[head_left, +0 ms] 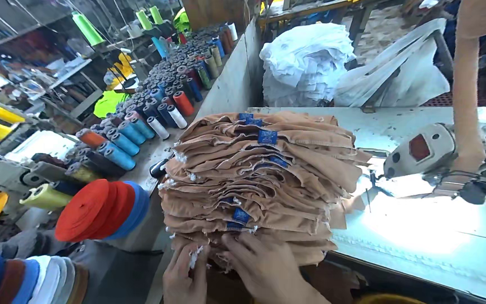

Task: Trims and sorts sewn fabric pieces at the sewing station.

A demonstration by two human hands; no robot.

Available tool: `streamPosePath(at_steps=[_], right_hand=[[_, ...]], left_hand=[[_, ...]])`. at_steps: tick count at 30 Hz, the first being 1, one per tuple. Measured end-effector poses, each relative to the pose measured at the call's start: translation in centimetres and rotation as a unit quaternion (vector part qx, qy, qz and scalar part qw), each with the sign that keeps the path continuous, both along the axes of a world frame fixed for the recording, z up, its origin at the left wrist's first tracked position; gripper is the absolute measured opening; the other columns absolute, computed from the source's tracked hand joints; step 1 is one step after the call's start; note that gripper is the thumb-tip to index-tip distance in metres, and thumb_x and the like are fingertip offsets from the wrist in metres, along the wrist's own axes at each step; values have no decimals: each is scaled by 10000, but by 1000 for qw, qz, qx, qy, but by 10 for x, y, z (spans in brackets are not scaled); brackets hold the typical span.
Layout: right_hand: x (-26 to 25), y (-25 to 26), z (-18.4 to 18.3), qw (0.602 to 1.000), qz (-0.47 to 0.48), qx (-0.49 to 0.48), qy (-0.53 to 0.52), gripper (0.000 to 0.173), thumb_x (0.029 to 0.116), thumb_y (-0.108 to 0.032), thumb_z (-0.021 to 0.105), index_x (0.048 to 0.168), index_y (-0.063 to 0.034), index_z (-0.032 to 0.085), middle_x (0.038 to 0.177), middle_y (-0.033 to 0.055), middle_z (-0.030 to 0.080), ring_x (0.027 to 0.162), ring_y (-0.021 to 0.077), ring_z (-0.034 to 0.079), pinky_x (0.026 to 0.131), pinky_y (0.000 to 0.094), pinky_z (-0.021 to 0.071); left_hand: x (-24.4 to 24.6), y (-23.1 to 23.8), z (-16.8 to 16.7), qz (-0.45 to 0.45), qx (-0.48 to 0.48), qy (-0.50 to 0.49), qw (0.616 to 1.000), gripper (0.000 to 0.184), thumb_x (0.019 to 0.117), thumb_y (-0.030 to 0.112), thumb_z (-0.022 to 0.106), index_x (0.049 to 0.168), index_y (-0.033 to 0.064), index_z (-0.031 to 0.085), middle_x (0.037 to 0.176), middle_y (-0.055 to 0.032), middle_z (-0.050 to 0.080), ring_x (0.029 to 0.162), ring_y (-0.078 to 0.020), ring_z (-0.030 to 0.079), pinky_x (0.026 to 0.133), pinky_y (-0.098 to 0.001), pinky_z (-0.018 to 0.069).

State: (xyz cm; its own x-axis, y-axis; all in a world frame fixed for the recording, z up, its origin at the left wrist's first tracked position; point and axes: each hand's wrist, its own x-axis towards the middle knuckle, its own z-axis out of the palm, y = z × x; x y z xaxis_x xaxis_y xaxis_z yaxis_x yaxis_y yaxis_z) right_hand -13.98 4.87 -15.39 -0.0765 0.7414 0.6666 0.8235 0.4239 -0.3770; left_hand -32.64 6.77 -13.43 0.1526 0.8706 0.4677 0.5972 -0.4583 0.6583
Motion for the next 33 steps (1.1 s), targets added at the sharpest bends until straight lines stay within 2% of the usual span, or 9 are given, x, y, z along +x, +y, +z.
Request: streamPosePath(at_steps=[3, 6, 9, 11, 13, 17, 23, 28, 33], right_hand=[[34, -24, 1, 994, -48, -36, 88, 316, 1004, -418, 618, 1194, -201, 746, 877, 6, 708, 673, 130, 666, 524, 309, 544], [57, -37, -6, 989, -88, -57, 108, 334, 1004, -438, 616, 1185, -189, 745, 907, 14, 714, 672, 109, 654, 533, 296, 536], [69, -47, -10, 984, -92, -84, 128, 344, 1007, -440, 620, 1201, -185, 744, 927, 25, 715, 642, 110, 640, 513, 307, 525], [70, -53, -8, 982, -84, -104, 137, 343, 1007, -430, 629, 1220, -183, 737, 992, 26, 731, 670, 104, 652, 533, 302, 540], [68, -53, -7, 982, -76, -105, 137, 335, 1007, -427, 636, 1217, -186, 735, 1024, 26, 741, 693, 106, 667, 544, 304, 546], [57, -39, -8, 992, -79, -52, 80, 301, 1008, -425, 615, 1189, -220, 744, 934, -12, 728, 700, 113, 679, 537, 304, 544], [40, -25, -2, 993, -111, -35, -24, 289, 1008, -395, 573, 1143, -240, 776, 827, -28, 679, 620, 134, 627, 477, 296, 486], [47, -36, 24, 991, -99, -93, -9, 282, 1038, -356, 573, 1155, -193, 772, 916, 18, 756, 721, 173, 716, 575, 340, 552], [58, -29, -1, 988, -150, -37, -15, 299, 986, -409, 574, 1112, -233, 780, 859, -33, 706, 597, 121, 638, 456, 296, 489]], left_hand=[[17, 8, 14, -58, 6, 24, 998, 187, 1002, 228, 634, 995, 79, 747, 1036, -13, 719, 948, 15, 671, 834, -148, 572], [44, 17, 23, -107, 10, 85, 991, 192, 994, 255, 636, 1007, 105, 755, 1015, -22, 711, 928, -2, 668, 833, -154, 561], [67, 21, 19, -108, 9, 170, 980, 272, 967, 352, 672, 1067, 114, 756, 1053, -66, 699, 937, -114, 693, 831, -246, 585], [70, 22, 13, -103, 10, 198, 975, 196, 959, 246, 650, 1041, 102, 755, 1054, -91, 698, 918, -169, 711, 812, -300, 606], [63, 21, 11, -95, 12, 178, 979, 178, 965, 216, 617, 1020, 116, 754, 1033, -65, 708, 897, -112, 706, 804, -248, 595], [44, 13, 8, -111, -14, 69, 991, 239, 1021, 286, 596, 1007, 91, 732, 1002, -25, 704, 907, 23, 654, 820, -128, 545], [46, 3, -1, -108, -24, 16, 994, 186, 1005, 218, 614, 1003, 65, 720, 1002, -21, 701, 904, 23, 656, 806, -130, 554], [51, 3, 0, -102, -15, 10, 995, 185, 1003, 210, 610, 1002, 60, 717, 996, -33, 696, 899, 17, 653, 803, -125, 549], [66, 10, 5, -78, 37, 63, 994, 226, 998, 284, 645, 1056, 89, 742, 1033, -43, 692, 941, 0, 659, 833, -129, 551]])
